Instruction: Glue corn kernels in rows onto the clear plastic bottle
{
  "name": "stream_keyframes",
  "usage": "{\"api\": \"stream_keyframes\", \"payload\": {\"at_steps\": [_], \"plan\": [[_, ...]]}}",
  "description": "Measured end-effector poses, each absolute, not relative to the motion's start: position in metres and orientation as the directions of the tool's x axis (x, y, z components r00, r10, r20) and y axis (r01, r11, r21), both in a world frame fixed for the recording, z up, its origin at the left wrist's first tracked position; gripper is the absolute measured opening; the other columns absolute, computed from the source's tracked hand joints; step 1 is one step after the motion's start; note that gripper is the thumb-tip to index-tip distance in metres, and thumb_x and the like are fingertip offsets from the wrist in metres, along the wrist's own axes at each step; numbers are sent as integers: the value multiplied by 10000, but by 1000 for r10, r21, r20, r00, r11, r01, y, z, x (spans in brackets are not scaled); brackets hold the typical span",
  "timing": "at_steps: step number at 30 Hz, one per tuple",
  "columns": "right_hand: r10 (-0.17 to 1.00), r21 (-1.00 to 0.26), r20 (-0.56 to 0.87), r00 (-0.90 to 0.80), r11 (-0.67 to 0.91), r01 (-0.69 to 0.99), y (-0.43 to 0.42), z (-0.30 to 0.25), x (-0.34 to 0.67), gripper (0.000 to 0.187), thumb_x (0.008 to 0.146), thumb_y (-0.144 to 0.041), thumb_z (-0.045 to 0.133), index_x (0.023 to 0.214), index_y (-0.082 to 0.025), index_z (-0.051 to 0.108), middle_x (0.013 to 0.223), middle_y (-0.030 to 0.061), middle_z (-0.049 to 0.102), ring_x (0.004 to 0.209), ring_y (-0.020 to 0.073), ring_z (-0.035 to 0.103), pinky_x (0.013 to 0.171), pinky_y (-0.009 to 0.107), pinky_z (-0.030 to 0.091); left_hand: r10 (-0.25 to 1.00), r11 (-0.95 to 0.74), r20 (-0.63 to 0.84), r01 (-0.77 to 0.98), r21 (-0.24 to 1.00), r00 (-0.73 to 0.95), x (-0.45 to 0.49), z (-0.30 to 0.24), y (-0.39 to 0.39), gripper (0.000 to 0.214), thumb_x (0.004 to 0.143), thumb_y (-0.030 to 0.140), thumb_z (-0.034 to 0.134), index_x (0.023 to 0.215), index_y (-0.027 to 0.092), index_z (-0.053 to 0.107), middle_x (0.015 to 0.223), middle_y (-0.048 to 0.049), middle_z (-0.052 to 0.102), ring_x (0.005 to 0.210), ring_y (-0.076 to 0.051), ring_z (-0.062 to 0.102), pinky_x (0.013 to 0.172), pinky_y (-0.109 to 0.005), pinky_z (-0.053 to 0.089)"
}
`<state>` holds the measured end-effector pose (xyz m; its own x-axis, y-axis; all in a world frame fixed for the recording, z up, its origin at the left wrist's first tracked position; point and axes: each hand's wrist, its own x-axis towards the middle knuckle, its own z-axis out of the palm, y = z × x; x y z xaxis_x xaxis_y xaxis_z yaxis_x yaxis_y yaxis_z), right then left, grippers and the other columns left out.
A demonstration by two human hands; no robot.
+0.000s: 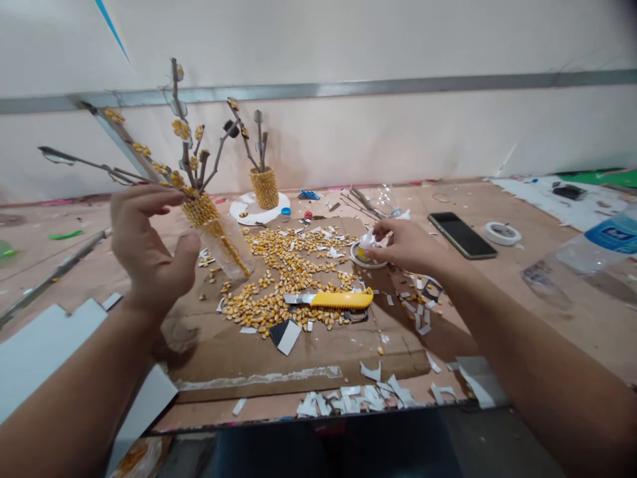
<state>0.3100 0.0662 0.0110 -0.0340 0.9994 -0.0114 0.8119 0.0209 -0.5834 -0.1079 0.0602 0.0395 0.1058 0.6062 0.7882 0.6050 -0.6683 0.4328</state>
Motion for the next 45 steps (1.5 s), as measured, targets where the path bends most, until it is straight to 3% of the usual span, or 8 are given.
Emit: {"api": "stream_keyframes", "payload": {"at_steps": [2,5,13,24,29,33,37,45], "plan": [[999,-596,-6,-43,31,803,68,3,301,183,842,-341,750,937,-191,707,934,86,774,754,214,679,659,337,471,351,-765,912,627,147,214,-92,36,46,398,827,248,754,1210,197,658,1239,-5,637,1234,-263,567,1112,-547,425],[999,-574,40,-18,37,818,70,-2,297,145,883,-323,691,945,-193,677,929,85,768,773,214,675,668,331,455,360,-829,805,558,44,471,-69,30,27,437,812,132,715,1226,264,661,1206,-43,670,1071,-254,646,956,-482,535],[999,-378,50,-19,37,925,70,-6,295,187,864,-390,720,830,-214,665,957,124,750,825,260,628,642,345,307,528,-847,441,488,210,726,-33,10,15,240,930,85,598,1118,213,676,1146,-95,746,1052,-264,692,934,-449,536],[990,-415,138,-14,70,907,69,-2,299,300,945,-470,711,1024,-181,727,1131,154,771,986,302,673,748,386,431,599,-799,446,534,277,664,-31,-5,21,155,1009,141,587,1108,193,693,1136,-86,743,1054,-246,685,950,-415,519],[852,-553,46,-522,457,697,38,13,276,217,929,-403,793,1046,-224,757,1013,49,786,901,208,689,776,331,484,658,-753,341,589,293,672,-25,-13,25,204,1012,160,568,1131,167,735,1053,-100,764,968,-264,700,844,-400,526],[725,-366,-10,-689,639,677,18,9,250,308,926,-447,804,1126,-217,755,1127,92,783,1005,266,692,785,354,453,699,-712,232,630,309,676,-24,-16,30,240,977,111,551,1114,153,743,942,-88,761,874,-255,702,766,-366,502],[739,-354,-36,-672,620,701,20,10,253,92,921,-276,725,957,-192,738,1003,92,771,874,224,667,718,333,405,761,-636,114,700,324,638,-29,-11,33,228,970,103,537,1069,162,733,959,-92,742,885,-248,692,770,-351,500],[861,-379,62,-505,488,786,36,20,284,92,862,-239,637,930,-184,664,922,76,710,803,205,611,712,327,389,731,-610,-64,693,385,679,-37,10,25,189,960,109,557,976,185,730,994,-77,723,932,-226,674,832,-349,517]]}}
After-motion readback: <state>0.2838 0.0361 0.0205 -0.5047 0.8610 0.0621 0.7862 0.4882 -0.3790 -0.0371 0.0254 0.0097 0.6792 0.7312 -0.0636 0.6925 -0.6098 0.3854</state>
